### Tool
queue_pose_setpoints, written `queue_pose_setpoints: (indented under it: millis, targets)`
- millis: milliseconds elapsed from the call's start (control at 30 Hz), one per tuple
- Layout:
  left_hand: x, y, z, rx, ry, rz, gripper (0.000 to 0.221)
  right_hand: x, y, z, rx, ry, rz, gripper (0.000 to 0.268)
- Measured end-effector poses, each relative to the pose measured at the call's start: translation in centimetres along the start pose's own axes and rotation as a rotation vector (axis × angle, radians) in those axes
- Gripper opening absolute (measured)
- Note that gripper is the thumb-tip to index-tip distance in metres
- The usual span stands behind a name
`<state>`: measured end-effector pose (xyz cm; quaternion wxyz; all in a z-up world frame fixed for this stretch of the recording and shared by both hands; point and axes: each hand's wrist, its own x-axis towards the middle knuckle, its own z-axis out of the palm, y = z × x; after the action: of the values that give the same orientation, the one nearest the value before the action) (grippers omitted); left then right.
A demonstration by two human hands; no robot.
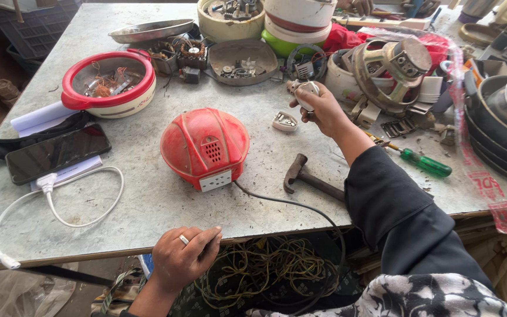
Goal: The person uses a screwdriver to disassemble and work on a small plastic electronic housing on a cluttered workbench.
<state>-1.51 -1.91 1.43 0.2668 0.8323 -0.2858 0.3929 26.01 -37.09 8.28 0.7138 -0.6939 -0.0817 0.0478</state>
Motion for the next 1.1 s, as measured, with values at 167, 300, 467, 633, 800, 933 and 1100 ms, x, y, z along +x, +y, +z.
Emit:
queue_pose_setpoints:
  millis: [167,300,467,633,800,933,1100]
  targets:
    - [0.0,0.0,0.1,0.026,0.032,0.020,0.020,0.7,-0.3,-2.7,0.273,0.173,0.063,0.039]
    - [-0.3,-0.1,0.4,0.022,0.011,-0.004,0.021,2.0,0.7,-6.2,0.262,0.307,0.075,0.026]
    - [-0.5,-0.2,0.6,0.031,0.020,-0.003,0.020,1.7,0.3,-8.1,0.408,0.355,0.074,0.039]
    - [-0.5,-0.1,0.6,0.030,0.003,-0.020,0.020,1.4,0.3,-9.2,0.355,0.393,0.093,0.041]
    - [-1.1,-0.7,1.0,0.048,0.028,0.013,0.023,1.7,0.9,-10.0,0.388,0.385,0.088,0.037]
    - [-1.6,-2.3,1.8,0.057,-0.035,0.093,0.026,3.1,1.2,-9.4,0.494,0.331,0.061,0.030]
    - [-2.3,-1.8,2.4,0.038,-0.047,-0.063,0.021,3.8,0.8,-7.9,0.227,0.376,0.081,0.034]
